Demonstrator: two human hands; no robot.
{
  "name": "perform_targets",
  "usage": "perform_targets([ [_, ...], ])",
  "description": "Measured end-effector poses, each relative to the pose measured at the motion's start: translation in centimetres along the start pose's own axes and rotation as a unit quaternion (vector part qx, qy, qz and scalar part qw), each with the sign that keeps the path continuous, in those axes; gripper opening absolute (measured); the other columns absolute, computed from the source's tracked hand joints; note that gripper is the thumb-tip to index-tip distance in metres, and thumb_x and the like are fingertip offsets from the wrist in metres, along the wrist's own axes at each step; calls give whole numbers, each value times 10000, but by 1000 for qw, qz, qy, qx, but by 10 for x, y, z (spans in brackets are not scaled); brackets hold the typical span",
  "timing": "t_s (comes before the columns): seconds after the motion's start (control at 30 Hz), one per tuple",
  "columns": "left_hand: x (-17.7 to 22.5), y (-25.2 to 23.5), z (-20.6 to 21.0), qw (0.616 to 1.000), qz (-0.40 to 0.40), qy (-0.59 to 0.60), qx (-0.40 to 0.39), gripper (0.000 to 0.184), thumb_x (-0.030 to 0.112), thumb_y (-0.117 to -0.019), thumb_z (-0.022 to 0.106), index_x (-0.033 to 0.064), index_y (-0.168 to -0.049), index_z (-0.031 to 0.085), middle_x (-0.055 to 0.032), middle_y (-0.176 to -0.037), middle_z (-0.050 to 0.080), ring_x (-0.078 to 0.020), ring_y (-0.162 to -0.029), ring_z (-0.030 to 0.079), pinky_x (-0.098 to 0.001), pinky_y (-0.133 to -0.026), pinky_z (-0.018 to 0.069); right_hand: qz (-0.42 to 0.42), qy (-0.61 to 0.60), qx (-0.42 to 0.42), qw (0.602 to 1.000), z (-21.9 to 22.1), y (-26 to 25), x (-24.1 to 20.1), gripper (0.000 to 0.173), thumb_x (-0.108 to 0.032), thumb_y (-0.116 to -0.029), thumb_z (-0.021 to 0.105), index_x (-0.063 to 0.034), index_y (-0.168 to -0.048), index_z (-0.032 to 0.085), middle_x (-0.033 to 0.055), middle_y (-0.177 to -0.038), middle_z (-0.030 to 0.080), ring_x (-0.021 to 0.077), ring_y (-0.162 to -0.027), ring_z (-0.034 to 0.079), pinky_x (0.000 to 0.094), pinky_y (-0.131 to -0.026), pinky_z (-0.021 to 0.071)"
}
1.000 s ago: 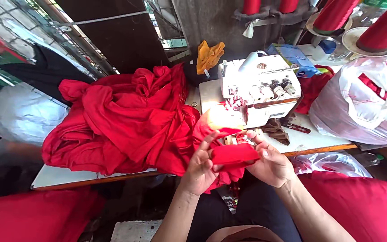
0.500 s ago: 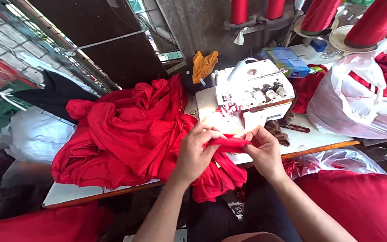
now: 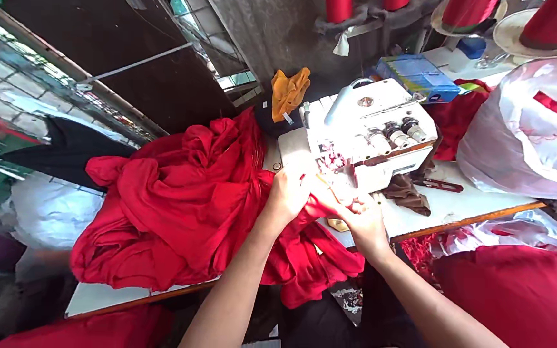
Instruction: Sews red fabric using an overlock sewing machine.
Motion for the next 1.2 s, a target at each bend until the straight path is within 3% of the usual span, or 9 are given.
perform_targets([
  [0.17, 2, -6, 3, 999, -47, 14, -6, 105, 108, -920, 693, 28, -970, 737, -109, -914, 703, -219, -895, 680, -433, -822, 552, -6, -14, 14, 1000, 3, -1, 3, 185, 42, -854, 719, -24, -976, 596, 24, -790, 700, 123, -695, 718, 312, -672, 653],
  [0.3, 4, -9, 7, 997, -75, 14, -12, 103, 133, -886, 739, 52, -950, 736, -76, -877, 694, -182, -832, 670, -400, -773, 557, -44, -4, -8, 999, 0, 1, 5, 181, 36, -872, 710, -21, -1016, 617, 19, -861, 713, 92, -762, 710, 257, -717, 628],
  [0.53, 8, -18, 13, 992, -128, 17, -7, 106, 143, -898, 723, 42, -872, 704, -71, -774, 663, -183, -730, 645, -410, -692, 541, -34, 166, -48, 984, -9, -3, -9, 204, -86, -954, 615, -25, -1116, 721, 1, -876, 743, 35, -737, 711, 221, -695, 624],
  [0.7, 15, -38, 15, 987, -156, -44, -23, 200, 117, -933, 699, -39, -1057, 707, -211, -951, 714, -351, -918, 699, -547, -843, 544, -20, 302, -28, 953, -4, -22, -28, 195, -205, -970, 605, -101, -1018, 764, -59, -698, 696, 10, -595, 648, 219, -591, 563],
  [0.83, 13, -38, 14, 991, -123, -47, -39, 215, 106, -949, 682, -49, -1098, 699, -225, -999, 714, -362, -961, 700, -552, -887, 539, 43, 305, -54, 950, -4, -25, -36, 185, -219, -993, 611, -90, -974, 741, -43, -690, 688, 33, -592, 647, 247, -603, 561],
  [1.0, -4, -20, -4, 984, -98, 100, -107, 191, 182, -1017, 604, 32, -1038, 720, -94, -1002, 710, -170, -982, 667, -416, -924, 528, -21, 396, -129, 909, -7, -24, -49, 357, -381, -941, 691, -26, -909, 711, 77, -818, 649, 197, -774, 626, 422, -759, 519],
  [1.07, -15, -10, -6, 979, -70, 162, -104, 185, 144, -1028, 555, 49, -1050, 712, -50, -996, 706, -114, -953, 663, -362, -888, 544, -56, 451, -174, 874, -4, -24, -52, 457, -454, -880, 742, 3, -889, 735, 183, -1004, 678, 345, -1048, 607, 532, -987, 436],
  [1.13, -18, -7, -11, 986, -4, 121, -112, 228, 65, -984, 503, 46, -1080, 709, -52, -1084, 713, -147, -1058, 646, -398, -960, 508, -67, 427, -213, 876, 0, -25, -54, 422, -413, -872, 765, -7, -985, 758, 220, -1175, 662, 416, -1250, 515, 598, -1095, 329],
  [1.2, -17, -10, -16, 988, 65, 12, -139, 249, 46, -956, 526, 22, -1110, 720, -98, -1143, 716, -265, -1147, 601, -481, -1045, 409, -72, 327, -233, 913, 2, -29, -53, 330, -313, -886, 758, -16, -1031, 752, 162, -1159, 671, 294, -1189, 564, 513, -1049, 408],
])
Point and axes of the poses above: each hand's wrist, its own y-axis away from the middle knuckle, its own z-axis out of the palm, x = y × z, the point moved 2 cm from there along -y, towards the middle knuckle
